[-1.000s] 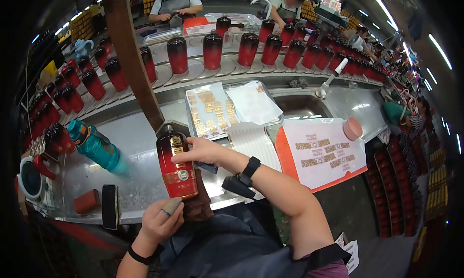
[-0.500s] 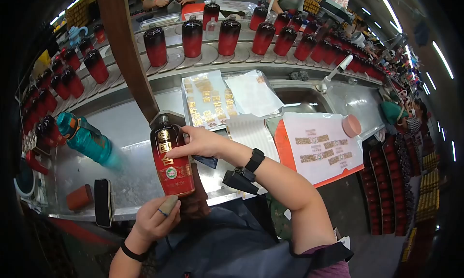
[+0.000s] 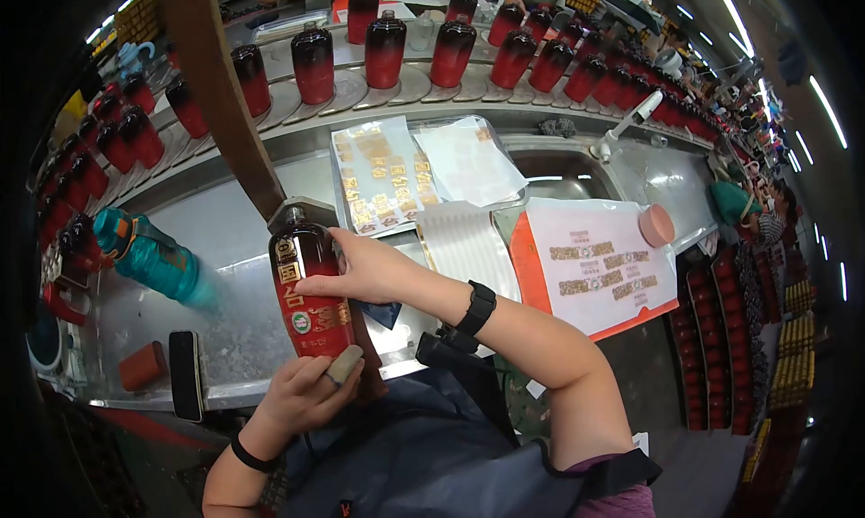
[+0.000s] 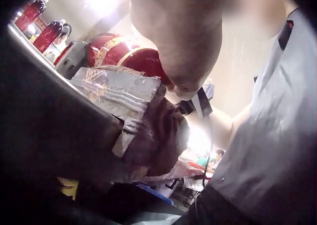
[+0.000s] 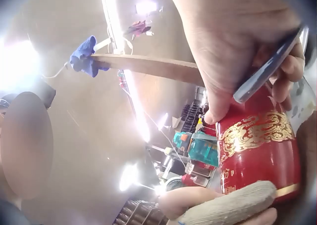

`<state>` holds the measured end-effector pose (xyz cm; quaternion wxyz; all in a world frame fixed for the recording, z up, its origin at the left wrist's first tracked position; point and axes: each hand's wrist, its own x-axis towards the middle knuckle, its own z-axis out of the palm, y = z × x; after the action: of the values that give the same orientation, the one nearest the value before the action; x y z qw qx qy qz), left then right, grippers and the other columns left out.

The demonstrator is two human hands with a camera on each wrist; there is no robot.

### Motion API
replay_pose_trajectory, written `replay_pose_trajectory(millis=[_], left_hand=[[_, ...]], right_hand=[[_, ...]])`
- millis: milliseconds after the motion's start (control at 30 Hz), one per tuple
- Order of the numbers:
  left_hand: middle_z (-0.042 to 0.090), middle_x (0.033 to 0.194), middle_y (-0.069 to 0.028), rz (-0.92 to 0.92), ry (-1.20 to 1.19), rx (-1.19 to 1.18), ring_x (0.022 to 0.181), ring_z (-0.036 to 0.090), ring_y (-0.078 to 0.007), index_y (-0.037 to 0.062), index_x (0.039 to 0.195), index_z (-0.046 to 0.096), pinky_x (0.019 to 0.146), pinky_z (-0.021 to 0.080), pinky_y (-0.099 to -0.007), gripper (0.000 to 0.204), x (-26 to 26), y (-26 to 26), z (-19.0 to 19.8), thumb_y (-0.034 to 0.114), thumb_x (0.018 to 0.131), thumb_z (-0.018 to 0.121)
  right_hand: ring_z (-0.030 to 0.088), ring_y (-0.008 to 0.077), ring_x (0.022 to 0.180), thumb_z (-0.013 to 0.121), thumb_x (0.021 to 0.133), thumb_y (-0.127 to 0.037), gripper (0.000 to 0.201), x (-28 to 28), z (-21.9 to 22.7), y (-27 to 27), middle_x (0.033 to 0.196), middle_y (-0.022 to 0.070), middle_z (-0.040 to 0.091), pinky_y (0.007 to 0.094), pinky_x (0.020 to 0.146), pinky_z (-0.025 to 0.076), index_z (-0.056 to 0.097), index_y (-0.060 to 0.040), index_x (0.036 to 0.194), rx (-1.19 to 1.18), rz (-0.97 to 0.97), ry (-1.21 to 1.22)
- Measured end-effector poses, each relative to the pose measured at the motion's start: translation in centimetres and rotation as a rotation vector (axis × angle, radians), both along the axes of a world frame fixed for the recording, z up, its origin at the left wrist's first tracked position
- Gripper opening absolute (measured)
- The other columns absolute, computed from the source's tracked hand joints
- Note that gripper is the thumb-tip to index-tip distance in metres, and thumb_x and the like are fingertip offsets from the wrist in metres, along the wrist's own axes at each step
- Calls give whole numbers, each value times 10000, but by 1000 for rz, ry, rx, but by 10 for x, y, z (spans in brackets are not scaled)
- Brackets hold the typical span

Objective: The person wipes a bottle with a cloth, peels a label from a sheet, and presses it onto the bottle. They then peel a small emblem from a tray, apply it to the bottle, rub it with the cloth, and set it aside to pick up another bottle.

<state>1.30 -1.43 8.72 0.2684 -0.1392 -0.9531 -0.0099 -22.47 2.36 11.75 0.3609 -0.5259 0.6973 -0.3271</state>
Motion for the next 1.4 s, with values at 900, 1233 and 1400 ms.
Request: replay_pose_trajectory(millis=[900, 1233, 1400], left_hand=[[636, 1197, -35, 54, 97, 52, 1064, 591, -226, 112, 1045, 744, 787, 561, -346, 315, 20, -8, -15, 131, 733, 783], [631, 1255, 19, 119, 19, -14, 1122, 509, -198, 137, 1096, 725, 933, 504, -310, 299, 9, -22, -16, 186, 802, 716], [635, 1246, 41, 158, 39, -71, 1167, 456, -165, 220, 997, 734, 991, 429, -287, 179, 0, -28, -25, 230, 828, 678]], right_hand=[[676, 177, 940, 871, 750, -351, 1093, -4, -14, 1, 1087, 189, 666, 284, 792, 543, 198, 74, 1500, 24, 48, -443], [655, 154, 853, 869, 750, -384, 1130, 4, -28, -13, 960, 147, 686, 246, 716, 508, 185, 67, 1527, 5, 16, -476], [642, 139, 948, 783, 835, -394, 667, -49, -17, -10, 1009, 95, 725, 280, 822, 498, 587, 7, 1331, 179, -55, -38]])
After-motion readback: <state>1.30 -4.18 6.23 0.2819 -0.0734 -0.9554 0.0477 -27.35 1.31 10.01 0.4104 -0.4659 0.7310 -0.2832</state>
